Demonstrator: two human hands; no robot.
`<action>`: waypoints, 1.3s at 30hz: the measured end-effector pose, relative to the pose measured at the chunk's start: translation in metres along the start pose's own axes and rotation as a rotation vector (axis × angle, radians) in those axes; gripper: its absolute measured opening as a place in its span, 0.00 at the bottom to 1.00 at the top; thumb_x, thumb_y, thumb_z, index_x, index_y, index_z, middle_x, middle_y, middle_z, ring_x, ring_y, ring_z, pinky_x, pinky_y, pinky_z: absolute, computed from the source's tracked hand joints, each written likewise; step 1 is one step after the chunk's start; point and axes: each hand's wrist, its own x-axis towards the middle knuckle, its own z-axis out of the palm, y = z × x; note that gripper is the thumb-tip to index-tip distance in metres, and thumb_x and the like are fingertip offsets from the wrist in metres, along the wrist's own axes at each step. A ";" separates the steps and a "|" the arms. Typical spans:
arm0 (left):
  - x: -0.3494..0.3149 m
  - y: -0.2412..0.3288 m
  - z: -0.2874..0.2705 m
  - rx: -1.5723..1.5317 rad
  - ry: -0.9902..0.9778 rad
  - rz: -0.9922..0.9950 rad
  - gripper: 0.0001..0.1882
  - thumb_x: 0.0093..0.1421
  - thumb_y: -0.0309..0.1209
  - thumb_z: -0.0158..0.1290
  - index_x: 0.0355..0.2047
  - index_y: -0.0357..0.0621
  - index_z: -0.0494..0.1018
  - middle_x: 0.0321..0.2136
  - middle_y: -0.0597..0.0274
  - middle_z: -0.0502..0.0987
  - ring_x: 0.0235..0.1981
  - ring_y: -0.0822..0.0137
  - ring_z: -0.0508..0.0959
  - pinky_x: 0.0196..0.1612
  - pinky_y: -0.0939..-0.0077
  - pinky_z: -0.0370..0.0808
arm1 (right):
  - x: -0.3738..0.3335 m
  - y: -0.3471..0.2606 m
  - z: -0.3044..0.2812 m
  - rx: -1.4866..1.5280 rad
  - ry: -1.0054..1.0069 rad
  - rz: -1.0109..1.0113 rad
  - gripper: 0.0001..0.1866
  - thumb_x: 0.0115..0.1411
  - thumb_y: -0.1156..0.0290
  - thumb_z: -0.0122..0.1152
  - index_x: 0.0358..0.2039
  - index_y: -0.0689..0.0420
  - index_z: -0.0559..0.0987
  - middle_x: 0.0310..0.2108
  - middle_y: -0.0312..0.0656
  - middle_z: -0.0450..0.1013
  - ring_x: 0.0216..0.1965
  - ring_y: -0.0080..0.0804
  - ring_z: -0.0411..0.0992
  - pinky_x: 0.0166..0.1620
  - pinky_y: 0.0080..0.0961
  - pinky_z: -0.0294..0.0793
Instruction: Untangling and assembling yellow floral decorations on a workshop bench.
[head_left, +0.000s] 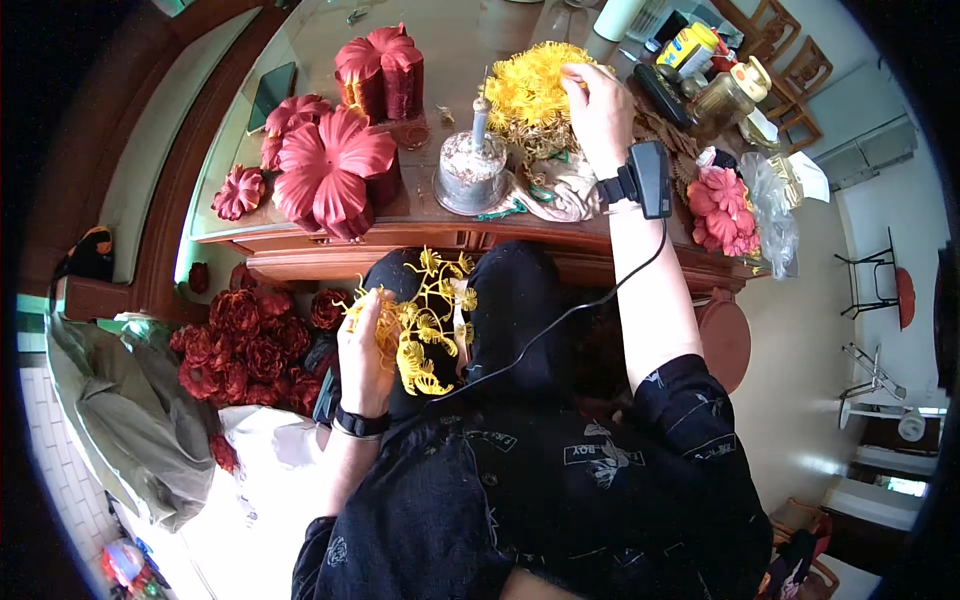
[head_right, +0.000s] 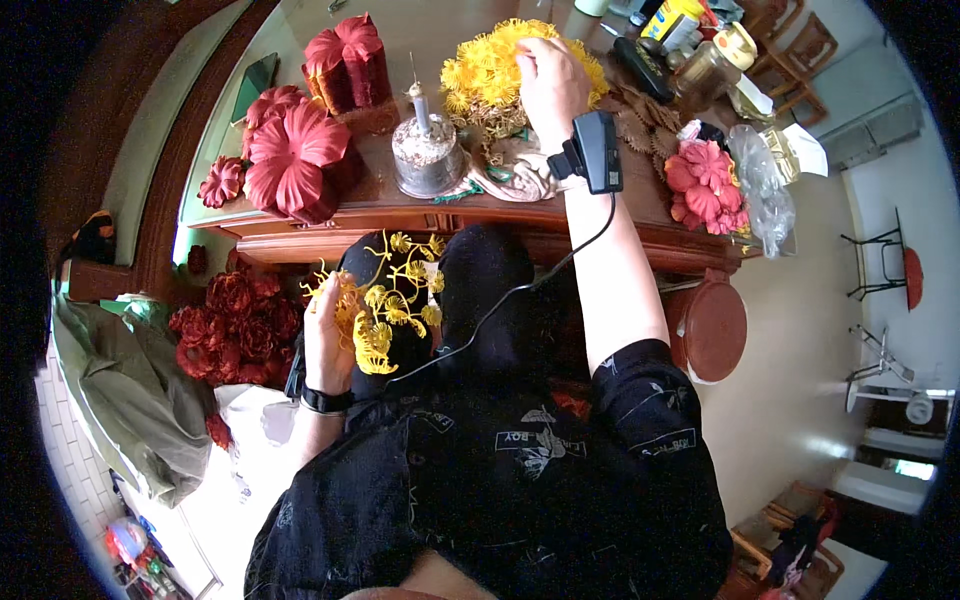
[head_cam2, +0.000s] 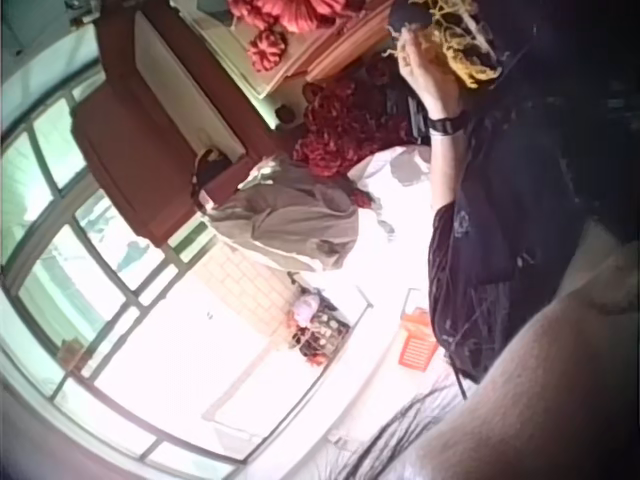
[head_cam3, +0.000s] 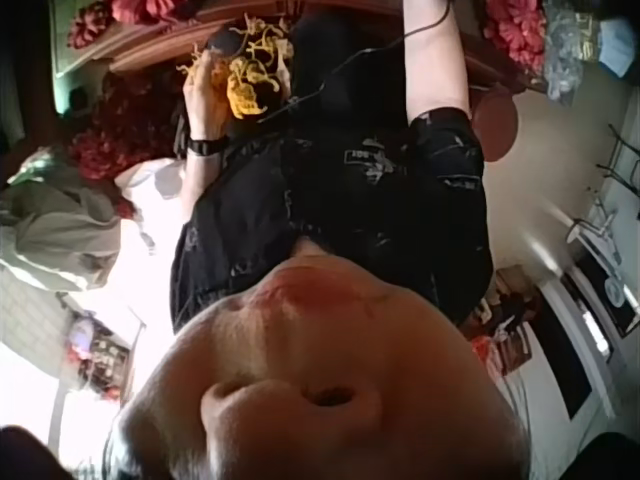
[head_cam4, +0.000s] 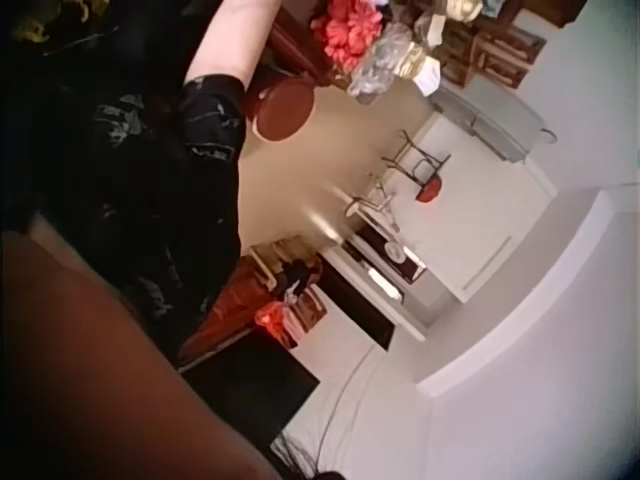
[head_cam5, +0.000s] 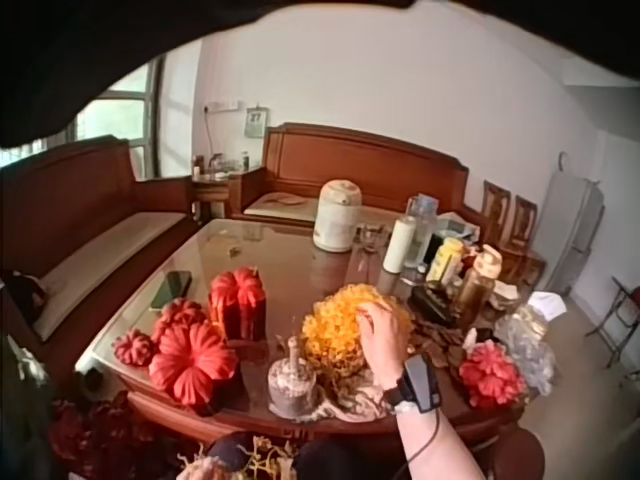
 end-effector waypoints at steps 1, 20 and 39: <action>-0.005 0.004 -0.002 -0.007 0.031 0.015 0.10 0.64 0.33 0.51 0.39 0.39 0.75 0.30 0.67 0.77 0.27 0.78 0.75 0.30 0.84 0.73 | -0.004 -0.013 -0.002 -0.027 -0.051 0.033 0.07 0.56 0.73 0.60 0.35 0.58 0.80 0.31 0.44 0.77 0.33 0.37 0.77 0.37 0.26 0.73; -0.004 -0.009 0.016 0.077 0.101 0.225 0.07 0.60 0.28 0.56 0.37 0.39 0.75 0.28 0.70 0.76 0.24 0.83 0.72 0.27 0.88 0.69 | -0.172 -0.200 -0.048 0.625 -0.833 0.262 0.15 0.54 0.67 0.66 0.35 0.64 0.75 0.27 0.48 0.74 0.25 0.34 0.75 0.30 0.28 0.72; -0.016 0.018 -0.003 0.532 -0.568 -0.312 0.15 0.50 0.28 0.66 0.38 0.39 0.78 0.32 0.66 0.81 0.32 0.78 0.77 0.40 0.84 0.73 | -0.179 -0.160 -0.045 1.305 -0.921 0.827 0.06 0.62 0.71 0.57 0.33 0.62 0.75 0.27 0.29 0.71 0.28 0.11 0.67 0.32 0.10 0.66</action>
